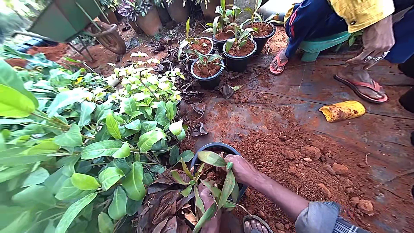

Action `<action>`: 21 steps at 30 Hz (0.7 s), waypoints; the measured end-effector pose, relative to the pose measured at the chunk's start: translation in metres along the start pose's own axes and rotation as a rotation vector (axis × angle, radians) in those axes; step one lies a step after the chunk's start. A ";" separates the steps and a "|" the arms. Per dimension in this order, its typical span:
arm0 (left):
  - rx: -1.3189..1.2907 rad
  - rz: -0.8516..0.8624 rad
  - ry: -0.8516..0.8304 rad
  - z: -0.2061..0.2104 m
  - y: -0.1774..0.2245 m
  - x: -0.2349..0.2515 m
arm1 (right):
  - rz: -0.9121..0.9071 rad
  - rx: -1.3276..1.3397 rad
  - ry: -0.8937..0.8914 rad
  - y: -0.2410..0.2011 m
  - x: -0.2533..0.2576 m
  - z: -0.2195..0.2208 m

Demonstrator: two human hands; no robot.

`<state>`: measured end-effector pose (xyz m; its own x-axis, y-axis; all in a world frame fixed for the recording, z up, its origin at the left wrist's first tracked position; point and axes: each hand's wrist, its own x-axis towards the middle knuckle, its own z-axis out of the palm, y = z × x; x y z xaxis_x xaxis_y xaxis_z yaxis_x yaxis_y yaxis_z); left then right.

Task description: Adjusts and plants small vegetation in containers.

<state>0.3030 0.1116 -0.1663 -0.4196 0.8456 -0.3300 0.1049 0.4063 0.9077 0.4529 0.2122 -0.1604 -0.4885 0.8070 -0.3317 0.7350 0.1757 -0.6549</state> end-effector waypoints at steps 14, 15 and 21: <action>0.189 0.159 -0.099 -0.009 -0.025 0.006 | -0.138 0.182 0.220 -0.015 0.031 -0.082; 0.186 0.162 -0.091 -0.009 -0.026 0.006 | -0.187 0.156 0.189 -0.023 0.042 -0.077; 0.165 0.164 -0.061 -0.009 -0.023 0.005 | -0.447 -0.264 -0.302 -0.059 0.088 -0.001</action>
<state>0.2908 0.1034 -0.1865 -0.3304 0.9222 -0.2010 0.3155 0.3086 0.8974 0.3668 0.2729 -0.1500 -0.8607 0.4334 -0.2671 0.5008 0.6264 -0.5973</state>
